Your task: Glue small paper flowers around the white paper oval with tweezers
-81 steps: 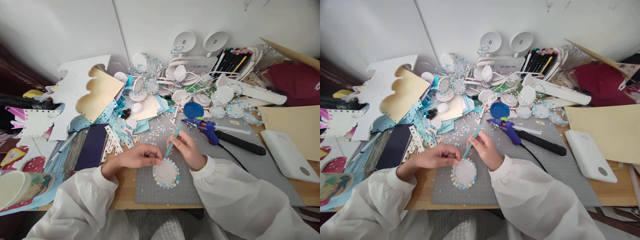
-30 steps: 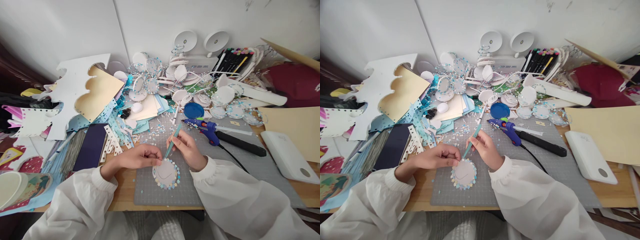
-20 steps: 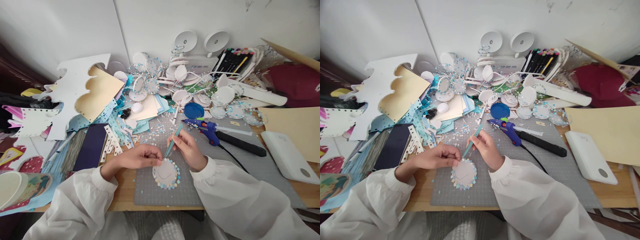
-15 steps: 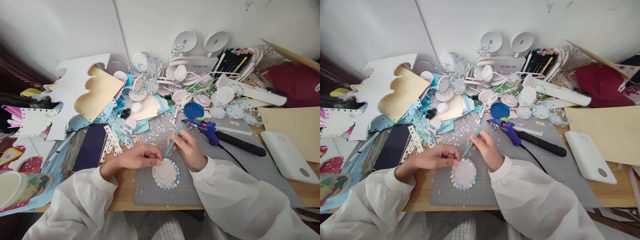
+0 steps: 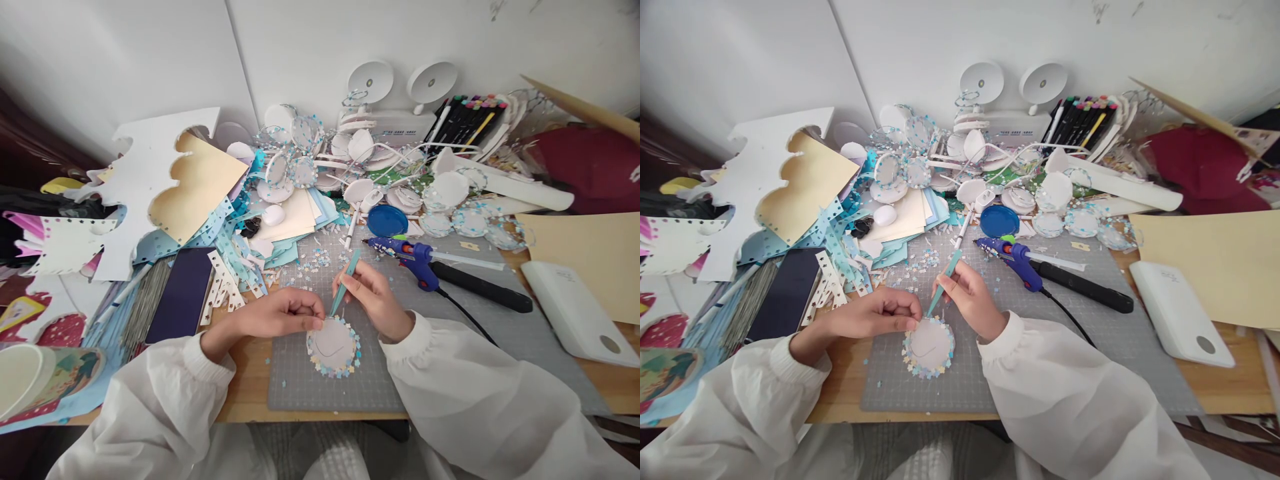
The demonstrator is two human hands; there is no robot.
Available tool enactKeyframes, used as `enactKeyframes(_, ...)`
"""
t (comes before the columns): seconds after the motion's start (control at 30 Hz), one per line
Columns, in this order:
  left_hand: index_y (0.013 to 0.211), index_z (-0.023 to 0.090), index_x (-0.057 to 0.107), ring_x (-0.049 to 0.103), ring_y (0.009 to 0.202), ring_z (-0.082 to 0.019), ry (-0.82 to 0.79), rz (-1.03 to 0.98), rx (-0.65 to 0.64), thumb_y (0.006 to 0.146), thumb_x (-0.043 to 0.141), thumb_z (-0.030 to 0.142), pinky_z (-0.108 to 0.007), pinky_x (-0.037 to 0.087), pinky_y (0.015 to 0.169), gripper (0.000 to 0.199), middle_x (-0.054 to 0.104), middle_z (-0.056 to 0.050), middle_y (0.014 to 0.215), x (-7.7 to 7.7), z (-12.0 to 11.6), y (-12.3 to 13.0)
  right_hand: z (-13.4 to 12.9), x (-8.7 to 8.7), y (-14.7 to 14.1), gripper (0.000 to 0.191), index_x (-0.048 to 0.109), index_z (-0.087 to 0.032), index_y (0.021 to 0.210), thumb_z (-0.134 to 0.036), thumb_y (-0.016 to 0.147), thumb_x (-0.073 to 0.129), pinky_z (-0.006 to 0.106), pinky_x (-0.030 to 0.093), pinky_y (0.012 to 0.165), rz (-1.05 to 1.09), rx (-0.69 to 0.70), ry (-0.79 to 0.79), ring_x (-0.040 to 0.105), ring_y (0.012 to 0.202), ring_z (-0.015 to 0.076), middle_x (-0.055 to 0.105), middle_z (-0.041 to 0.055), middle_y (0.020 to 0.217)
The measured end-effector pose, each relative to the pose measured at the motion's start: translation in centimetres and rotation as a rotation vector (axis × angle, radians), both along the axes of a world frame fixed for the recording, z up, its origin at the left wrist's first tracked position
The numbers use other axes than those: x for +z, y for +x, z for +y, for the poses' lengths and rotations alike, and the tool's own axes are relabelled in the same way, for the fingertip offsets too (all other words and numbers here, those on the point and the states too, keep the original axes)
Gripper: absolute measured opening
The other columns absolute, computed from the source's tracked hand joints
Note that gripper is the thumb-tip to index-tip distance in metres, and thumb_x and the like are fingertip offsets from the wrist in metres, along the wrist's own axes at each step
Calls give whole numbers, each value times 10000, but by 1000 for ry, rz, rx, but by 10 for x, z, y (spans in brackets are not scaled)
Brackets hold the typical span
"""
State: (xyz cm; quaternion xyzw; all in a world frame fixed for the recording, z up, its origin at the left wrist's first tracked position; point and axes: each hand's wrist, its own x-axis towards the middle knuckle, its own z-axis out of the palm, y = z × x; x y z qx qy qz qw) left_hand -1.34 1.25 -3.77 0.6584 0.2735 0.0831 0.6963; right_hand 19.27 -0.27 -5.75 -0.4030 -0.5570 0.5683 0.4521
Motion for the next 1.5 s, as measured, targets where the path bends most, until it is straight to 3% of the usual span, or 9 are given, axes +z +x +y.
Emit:
enactKeyframes(0.37, 833, 117, 556, 302, 541, -69, 3, 32, -8, 855, 573, 432, -186, 235, 490, 317, 414, 43, 616, 0, 0, 0, 2, -7, 2, 222, 536, -194, 795, -388, 903, 543, 263, 387, 565, 119, -7, -39, 468, 577, 105, 609, 6, 728)
enactKeyframes(1.17, 820, 124, 541, 346, 557, -78, -27, 16, -4, 872, 548, 438, -195, 261, 509, 319, 430, 34, 642, -1, 0, -1, 0, 0, 1, 275, 530, -198, 773, -449, 882, 551, 272, 390, 556, 8, 0, 21, 467, 566, 117, 612, 12, 702)
enactKeyframes(1.5, 810, 114, 557, 359, 588, -81, 10, -4, -9, 879, 549, 392, -196, 279, 533, 286, 443, 24, 660, 2, 1, 0, 1, -8, 1, 220, 545, -199, 807, -397, 902, 545, 264, 385, 557, 82, -32, 6, 472, 578, 109, 621, 9, 731)
